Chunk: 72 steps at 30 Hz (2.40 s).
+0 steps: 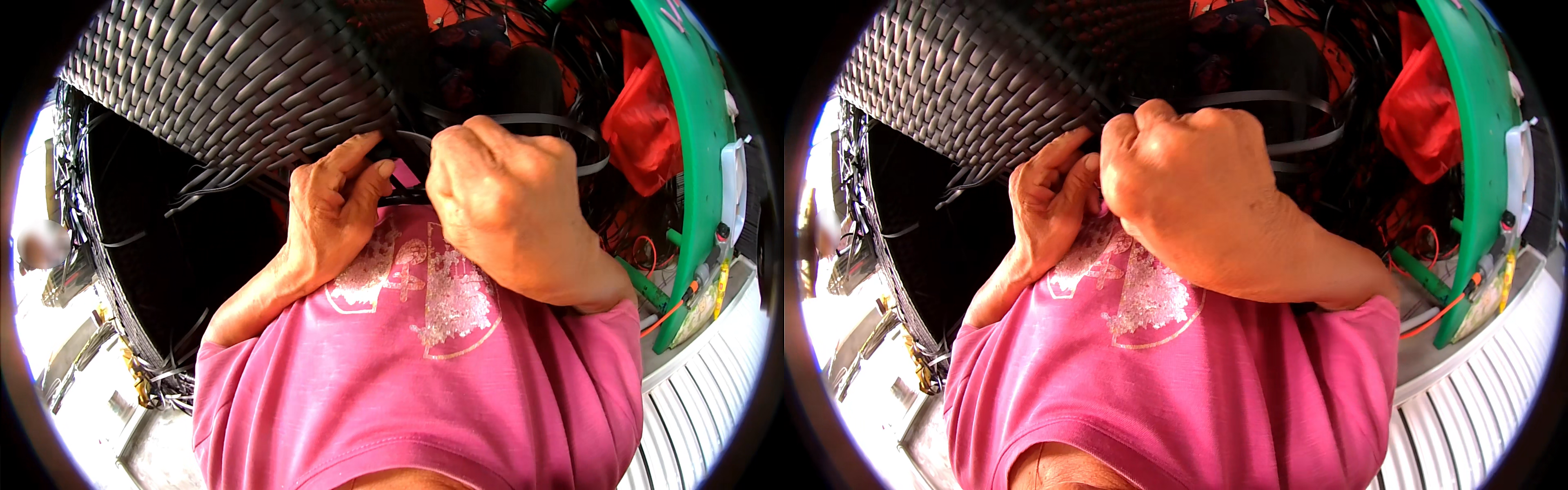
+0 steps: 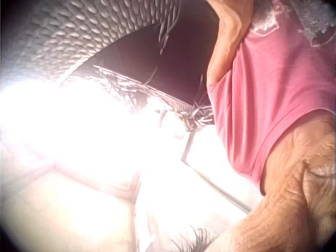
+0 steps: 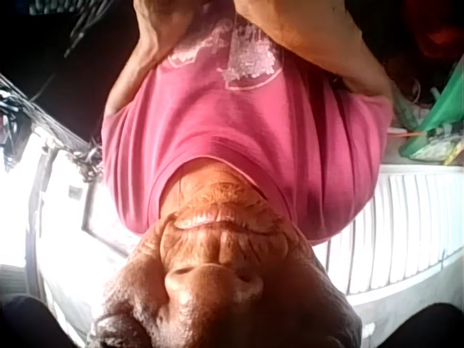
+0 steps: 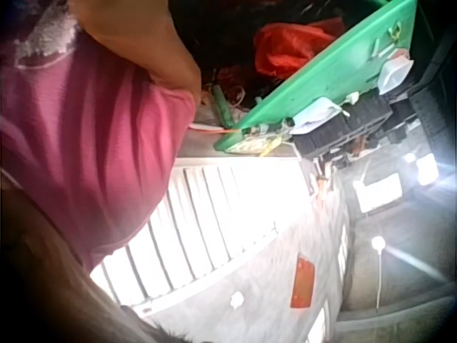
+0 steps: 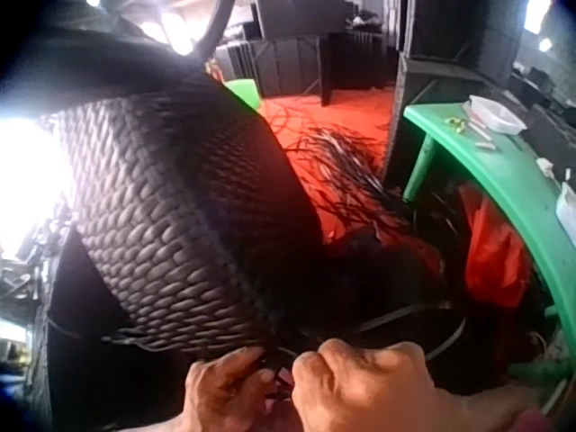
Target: The person weaves a dark plastic rattan-like material through the frame of a chair by hand, pulling long strips through the structure and tucking the ends to secure them.
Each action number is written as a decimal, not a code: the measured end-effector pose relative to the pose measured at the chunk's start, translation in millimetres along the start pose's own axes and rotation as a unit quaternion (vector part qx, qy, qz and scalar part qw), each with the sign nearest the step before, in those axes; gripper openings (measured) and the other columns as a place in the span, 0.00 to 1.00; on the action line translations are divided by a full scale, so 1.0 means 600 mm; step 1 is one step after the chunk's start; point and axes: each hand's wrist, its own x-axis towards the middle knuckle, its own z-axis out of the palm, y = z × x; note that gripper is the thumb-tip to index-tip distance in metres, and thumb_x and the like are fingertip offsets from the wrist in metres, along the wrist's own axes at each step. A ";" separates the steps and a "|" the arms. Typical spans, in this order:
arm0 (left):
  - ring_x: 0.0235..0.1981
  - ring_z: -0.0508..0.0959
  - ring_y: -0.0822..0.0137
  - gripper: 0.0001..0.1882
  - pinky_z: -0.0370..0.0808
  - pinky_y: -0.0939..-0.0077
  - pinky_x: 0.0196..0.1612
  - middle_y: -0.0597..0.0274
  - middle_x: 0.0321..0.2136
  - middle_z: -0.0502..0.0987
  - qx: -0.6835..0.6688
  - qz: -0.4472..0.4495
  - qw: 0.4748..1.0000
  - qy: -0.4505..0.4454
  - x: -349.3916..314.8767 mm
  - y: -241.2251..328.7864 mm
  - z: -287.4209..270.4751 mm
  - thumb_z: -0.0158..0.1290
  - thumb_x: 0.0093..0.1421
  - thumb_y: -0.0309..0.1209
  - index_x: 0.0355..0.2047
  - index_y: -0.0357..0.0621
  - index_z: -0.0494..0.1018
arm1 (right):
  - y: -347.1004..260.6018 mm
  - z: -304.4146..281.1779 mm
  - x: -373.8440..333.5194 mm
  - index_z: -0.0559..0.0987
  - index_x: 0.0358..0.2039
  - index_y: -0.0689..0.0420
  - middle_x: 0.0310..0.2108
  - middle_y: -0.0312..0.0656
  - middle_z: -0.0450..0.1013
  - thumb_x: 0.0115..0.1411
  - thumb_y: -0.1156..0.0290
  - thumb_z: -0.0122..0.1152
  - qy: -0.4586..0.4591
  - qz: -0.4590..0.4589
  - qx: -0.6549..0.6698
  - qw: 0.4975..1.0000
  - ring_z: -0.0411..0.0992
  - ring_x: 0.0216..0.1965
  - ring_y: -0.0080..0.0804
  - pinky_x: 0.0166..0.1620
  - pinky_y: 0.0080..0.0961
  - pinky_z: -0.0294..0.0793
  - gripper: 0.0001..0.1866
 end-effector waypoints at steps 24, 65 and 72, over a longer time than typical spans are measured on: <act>0.18 0.75 0.74 0.12 0.73 0.78 0.25 0.57 0.18 0.74 -0.083 -0.062 0.995 -0.011 -0.058 -0.044 -0.101 0.51 0.63 0.24 0.45 0.31 0.76 | -0.038 0.017 0.017 0.78 0.31 0.64 0.23 0.43 0.74 0.48 0.84 0.66 -0.015 -0.050 0.184 0.982 0.73 0.21 0.33 0.22 0.26 0.71 0.09; 0.18 0.77 0.58 0.02 0.71 0.69 0.21 0.52 0.19 0.75 0.006 0.085 0.994 0.065 -0.059 -0.116 -0.103 0.55 0.55 0.20 0.29 0.34 0.73 | -0.082 0.128 0.051 0.78 0.35 0.63 0.35 0.46 0.77 0.49 0.82 0.65 -0.100 -0.076 0.114 0.985 0.77 0.28 0.39 0.29 0.30 0.77 0.11; 0.12 0.73 0.69 0.03 0.68 0.79 0.17 0.60 0.16 0.74 0.072 0.246 0.966 0.024 -0.098 -0.075 -0.179 0.52 0.59 0.19 0.32 0.34 0.74 | -0.095 0.148 0.064 0.80 0.39 0.62 0.40 0.47 0.76 0.50 0.83 0.66 -0.077 -0.126 0.319 0.936 0.78 0.31 0.36 0.32 0.25 0.78 0.14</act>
